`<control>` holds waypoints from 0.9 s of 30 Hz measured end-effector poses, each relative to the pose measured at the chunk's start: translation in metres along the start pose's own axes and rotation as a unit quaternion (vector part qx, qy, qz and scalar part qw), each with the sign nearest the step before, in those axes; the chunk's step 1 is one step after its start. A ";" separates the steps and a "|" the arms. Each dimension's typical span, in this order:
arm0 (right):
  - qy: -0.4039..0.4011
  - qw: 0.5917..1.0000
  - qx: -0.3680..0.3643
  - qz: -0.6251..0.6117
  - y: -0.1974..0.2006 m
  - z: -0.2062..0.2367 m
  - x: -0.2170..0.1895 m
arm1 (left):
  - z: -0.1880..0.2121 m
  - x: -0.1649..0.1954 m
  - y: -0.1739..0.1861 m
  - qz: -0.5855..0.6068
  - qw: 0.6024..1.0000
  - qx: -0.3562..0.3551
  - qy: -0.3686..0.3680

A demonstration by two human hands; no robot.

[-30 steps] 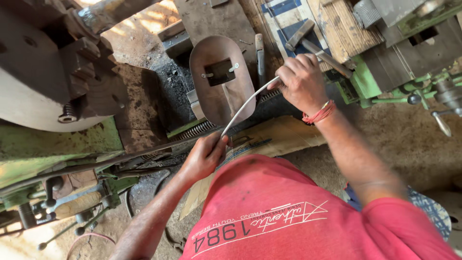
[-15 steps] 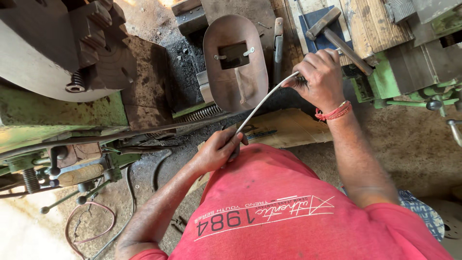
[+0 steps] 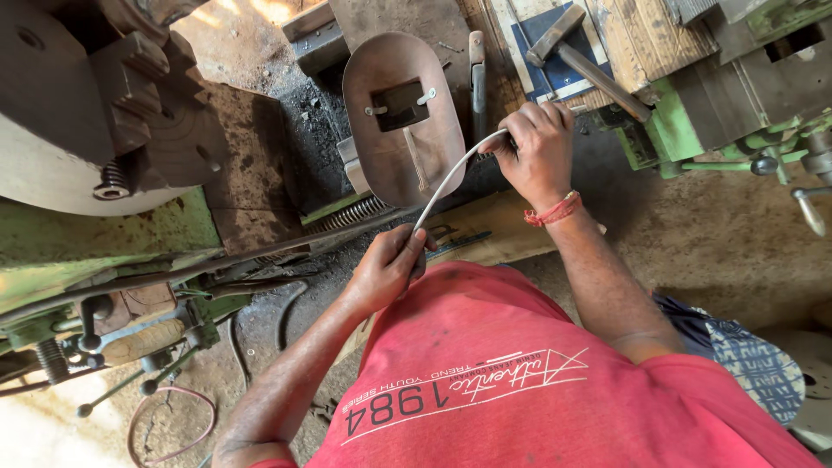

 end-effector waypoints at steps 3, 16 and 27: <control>0.021 0.999 0.000 -0.030 0.007 -0.006 -0.005 | -0.001 0.006 0.000 -0.027 0.999 -0.012 -0.011; -0.354 0.840 0.078 -0.404 -0.055 0.090 0.086 | 0.071 0.009 0.078 0.115 0.945 0.244 -0.185; -0.208 0.898 -0.011 -0.387 -0.048 0.102 0.030 | 0.039 0.041 0.032 0.033 0.904 0.191 -0.382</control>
Point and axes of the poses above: each hand's wrist, its own z-axis away from the middle knuckle, its own y-axis out of the back of the hand, x = y × z, the point moved 9 cm from there along -z, towards the middle knuckle, and after that the axes turned 6 degrees about y, right-handed, at the moved point
